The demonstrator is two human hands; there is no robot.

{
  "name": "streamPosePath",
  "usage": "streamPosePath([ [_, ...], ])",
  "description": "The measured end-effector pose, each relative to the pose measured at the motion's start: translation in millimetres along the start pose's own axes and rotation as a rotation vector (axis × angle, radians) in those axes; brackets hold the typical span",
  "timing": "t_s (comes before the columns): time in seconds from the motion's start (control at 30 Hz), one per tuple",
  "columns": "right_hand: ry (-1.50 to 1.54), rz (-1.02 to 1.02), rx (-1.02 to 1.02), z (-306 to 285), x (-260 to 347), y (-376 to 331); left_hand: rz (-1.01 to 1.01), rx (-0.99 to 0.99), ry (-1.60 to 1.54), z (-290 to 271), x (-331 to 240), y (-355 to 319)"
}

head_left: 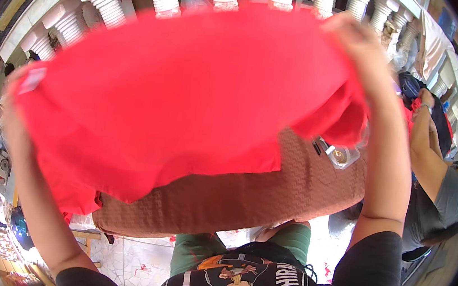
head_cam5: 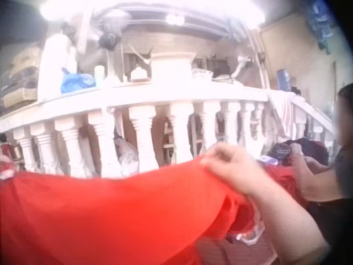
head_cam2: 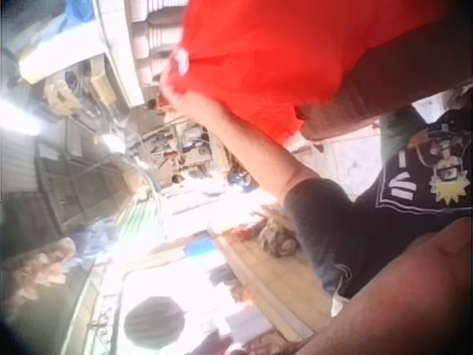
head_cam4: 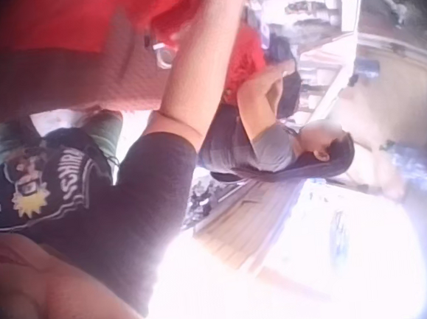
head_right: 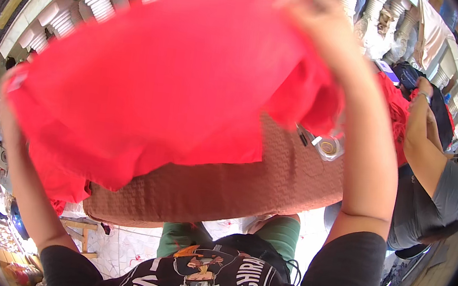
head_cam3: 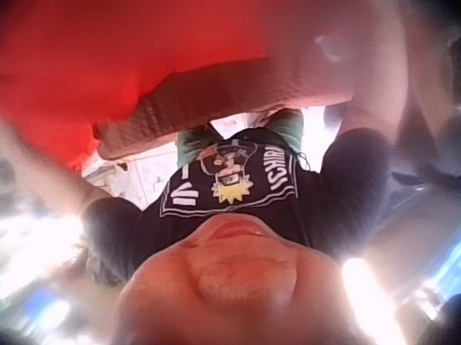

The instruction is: The person holds a red shirt over a table and uses snips to cut off loose threads from the neckline and internal labels.

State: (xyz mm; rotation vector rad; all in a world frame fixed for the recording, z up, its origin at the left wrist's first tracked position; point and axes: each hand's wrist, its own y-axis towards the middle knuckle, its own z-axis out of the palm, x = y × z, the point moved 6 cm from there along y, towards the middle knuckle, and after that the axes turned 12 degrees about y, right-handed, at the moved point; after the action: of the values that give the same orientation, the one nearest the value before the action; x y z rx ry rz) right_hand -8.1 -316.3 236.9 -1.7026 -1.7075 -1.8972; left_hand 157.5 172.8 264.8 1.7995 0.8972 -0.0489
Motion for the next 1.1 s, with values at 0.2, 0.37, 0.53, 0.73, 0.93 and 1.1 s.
streamPosePath([
  [0.2,-0.499,0.029,-0.068,0,44,38,-0.111,-0.172,0.199,13,65,89],
  [0.37,-0.43,-0.346,0.029,-19,105,-3,-0.157,-0.354,-0.303,-40,67,65],
  [0.53,-0.198,-0.124,0.144,1,9,-123,-0.218,-0.224,-0.451,26,97,-114],
  [0.73,-0.12,0.125,0.462,6,-67,-229,-0.803,-0.182,-0.495,11,178,-280],
  [0.93,-0.12,0.219,0.407,-24,-75,-242,-0.545,-0.101,-0.37,96,65,-240],
  [1.1,-0.182,0.326,0.544,-1,-103,-272,-0.019,0.731,-0.272,231,-107,-297],
])
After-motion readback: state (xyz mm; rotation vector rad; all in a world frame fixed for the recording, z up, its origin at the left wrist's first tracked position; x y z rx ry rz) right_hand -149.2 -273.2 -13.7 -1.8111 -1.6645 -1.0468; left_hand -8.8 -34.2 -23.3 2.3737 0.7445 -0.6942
